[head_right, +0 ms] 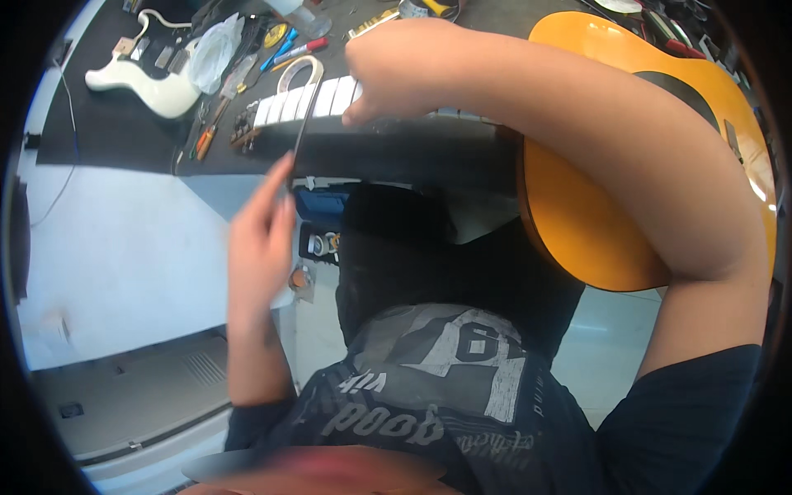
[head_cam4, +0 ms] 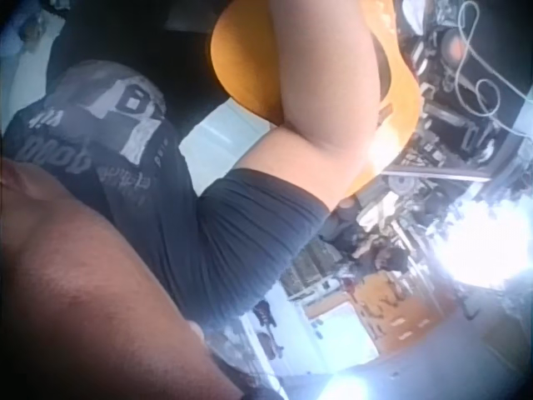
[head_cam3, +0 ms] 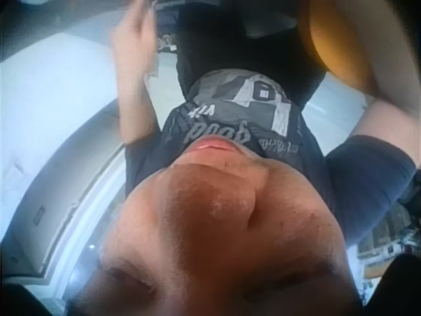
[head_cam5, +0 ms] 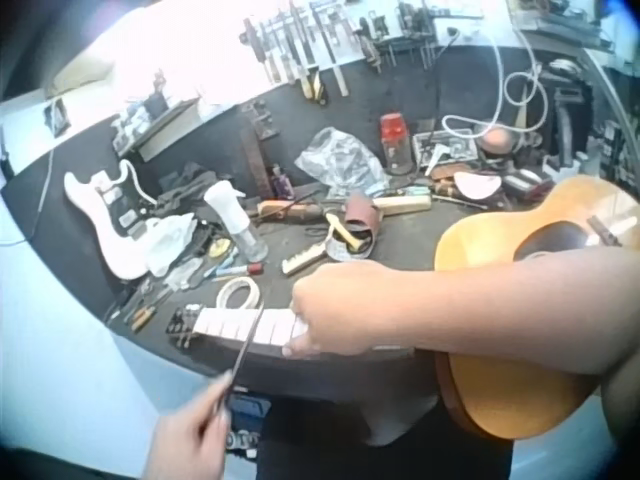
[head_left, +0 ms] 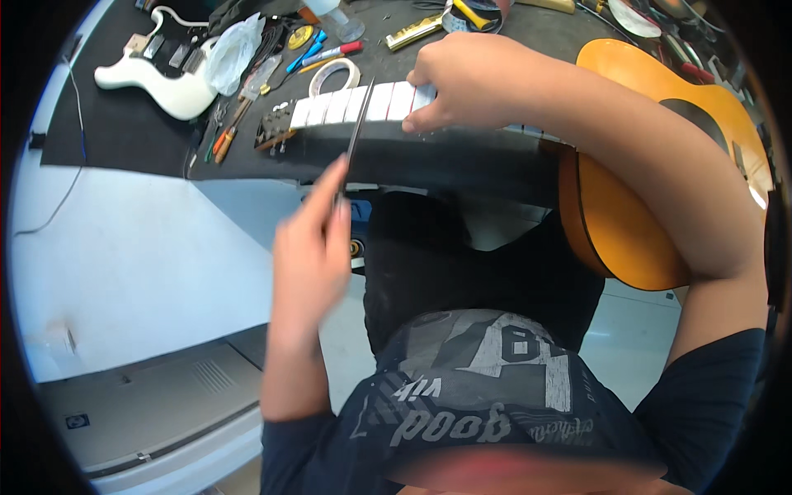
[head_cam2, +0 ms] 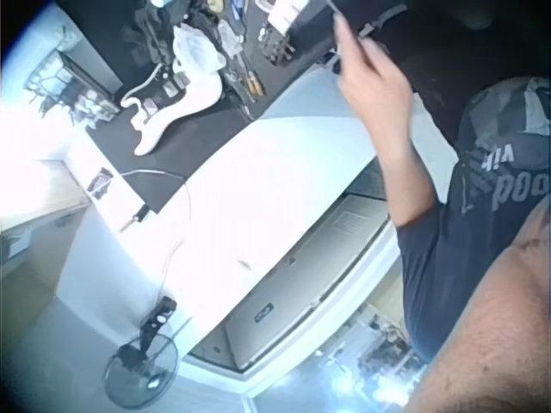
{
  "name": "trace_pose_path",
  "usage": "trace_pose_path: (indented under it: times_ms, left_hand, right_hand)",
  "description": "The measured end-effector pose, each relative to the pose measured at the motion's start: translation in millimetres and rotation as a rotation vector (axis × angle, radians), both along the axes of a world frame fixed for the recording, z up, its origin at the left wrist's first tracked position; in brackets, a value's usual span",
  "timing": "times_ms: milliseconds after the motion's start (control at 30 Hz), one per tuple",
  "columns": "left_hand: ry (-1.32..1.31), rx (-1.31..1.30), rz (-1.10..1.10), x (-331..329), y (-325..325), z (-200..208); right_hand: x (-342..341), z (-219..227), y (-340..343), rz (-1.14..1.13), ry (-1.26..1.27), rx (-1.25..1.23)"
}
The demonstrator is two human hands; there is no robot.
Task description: The person stands at a workbench and uses a handheld file to smooth and level the frets on a guitar neck, moving the file back and forth across multiple frets.
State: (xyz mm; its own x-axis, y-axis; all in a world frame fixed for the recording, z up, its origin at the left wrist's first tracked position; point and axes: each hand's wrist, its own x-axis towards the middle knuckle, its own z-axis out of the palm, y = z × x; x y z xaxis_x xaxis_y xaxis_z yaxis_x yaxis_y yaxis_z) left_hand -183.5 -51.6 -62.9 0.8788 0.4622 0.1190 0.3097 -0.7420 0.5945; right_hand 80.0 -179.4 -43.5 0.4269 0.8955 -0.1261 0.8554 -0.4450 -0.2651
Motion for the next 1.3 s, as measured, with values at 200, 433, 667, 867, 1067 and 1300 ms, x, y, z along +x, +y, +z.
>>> trace_pose_path:
  times_ms: [200,433,667,867,1067,1300]
  left_hand:
    - [-0.049,-0.010,0.050,8,1,-8]
    - [0.061,-0.015,0.034,35,11,5]
    - [-0.025,0.064,0.094,8,-8,-9]
    - [0.048,0.061,0.040,46,10,8]
    - [-0.094,0.157,0.030,-14,-11,-25]
    - [0.050,0.145,0.043,56,7,7]
  right_hand:
    - [-13,8,1,0.022,-0.057,0.111]
    - [-5,1,-6,0.024,-0.046,0.087]
    - [-11,3,-1,0.064,-0.096,0.100]
    - [-4,4,1,0.030,-0.042,0.018]
    - [-5,-1,8,0.030,-0.081,0.028]
    - [-9,11,-5,0.031,-0.025,0.056]
